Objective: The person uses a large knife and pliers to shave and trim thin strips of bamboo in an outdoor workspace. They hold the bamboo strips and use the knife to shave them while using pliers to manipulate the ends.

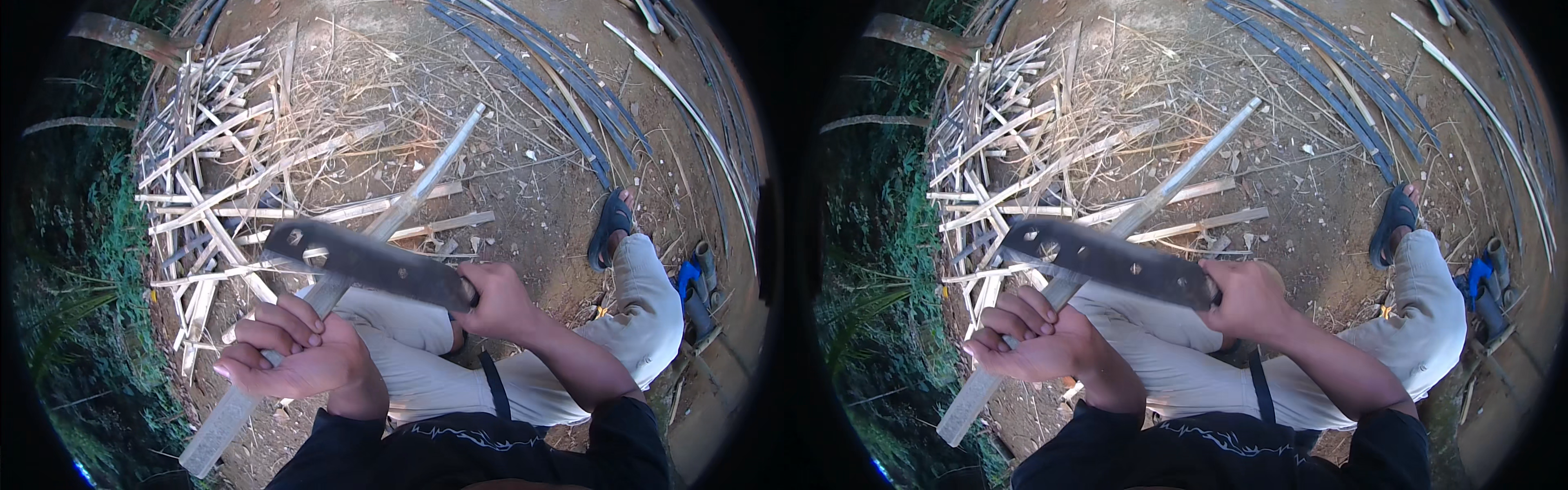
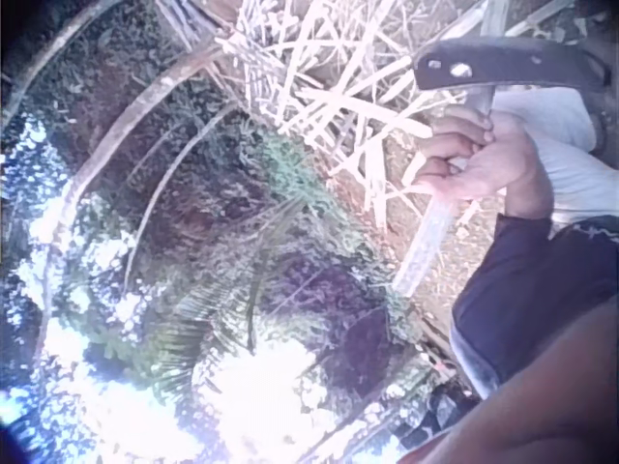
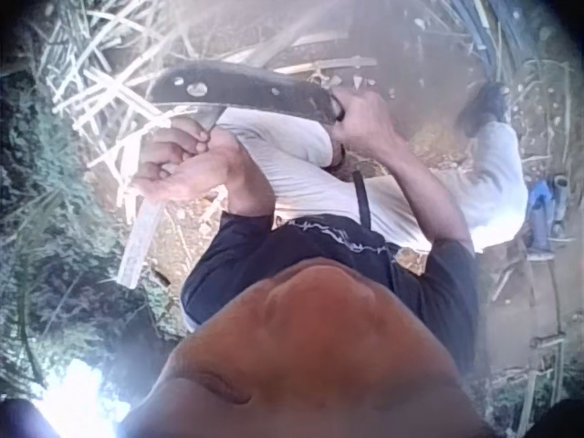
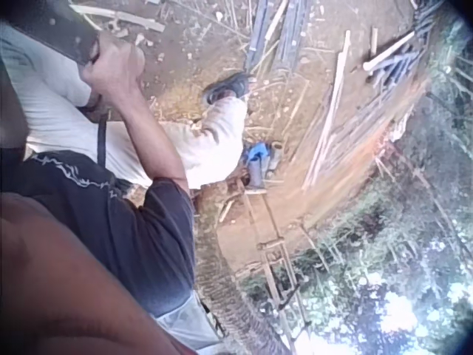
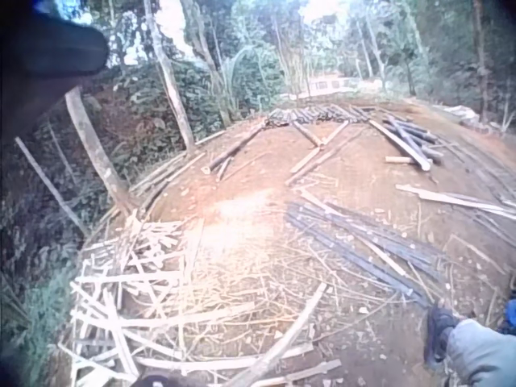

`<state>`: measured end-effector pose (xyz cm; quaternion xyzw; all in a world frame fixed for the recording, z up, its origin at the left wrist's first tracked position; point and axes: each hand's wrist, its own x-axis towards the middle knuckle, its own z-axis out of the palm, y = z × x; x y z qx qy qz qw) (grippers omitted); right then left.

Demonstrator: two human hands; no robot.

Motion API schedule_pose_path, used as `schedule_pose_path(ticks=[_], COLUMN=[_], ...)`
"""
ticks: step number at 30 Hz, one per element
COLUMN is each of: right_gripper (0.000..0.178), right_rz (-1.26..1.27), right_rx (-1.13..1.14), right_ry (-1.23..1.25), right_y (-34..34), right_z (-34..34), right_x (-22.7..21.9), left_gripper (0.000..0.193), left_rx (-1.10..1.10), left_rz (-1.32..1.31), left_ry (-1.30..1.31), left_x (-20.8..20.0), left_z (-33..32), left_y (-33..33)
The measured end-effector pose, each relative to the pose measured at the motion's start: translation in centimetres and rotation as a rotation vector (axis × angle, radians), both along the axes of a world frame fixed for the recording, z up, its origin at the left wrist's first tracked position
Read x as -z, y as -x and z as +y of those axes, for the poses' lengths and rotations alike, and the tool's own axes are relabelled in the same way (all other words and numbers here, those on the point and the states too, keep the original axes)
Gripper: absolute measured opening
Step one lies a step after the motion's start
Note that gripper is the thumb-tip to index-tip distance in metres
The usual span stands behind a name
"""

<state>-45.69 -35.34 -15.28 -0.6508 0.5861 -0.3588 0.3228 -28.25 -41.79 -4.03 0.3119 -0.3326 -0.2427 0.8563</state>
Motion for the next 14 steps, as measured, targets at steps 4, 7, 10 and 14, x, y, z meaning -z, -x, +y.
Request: schedule_pose_path(ticks=[4, 7, 10, 14], right_gripper=[0.031, 0.031, 0.028, 0.038], right_rz=[0.069, 0.09, 0.095, 0.029], right_rx=[0.03, 0.048, 0.028, 0.176], right_ry=[0.005, 0.037, 0.011, -0.401], right_y=[0.2, -1.6, -2.2, 0.8], right_z=[-0.8, -0.2, 0.5, -2.4], right_x=[1.5, 0.4, -0.2, 2.2], left_gripper=[0.055, 0.055, 0.055, 0.055], left_rx=[-0.057, -0.064, -0.154, -0.127], left_rz=[0.008, 0.061, 0.147, -0.034], left_ry=[-0.05, -0.033, -0.085, -0.124], left_x=[0.6, 0.9, 0.2, 0.7], left_z=[-1.2, -1.5, -1.3, -1.1], left_y=[-0.5, -1.6, -0.1, -0.3])
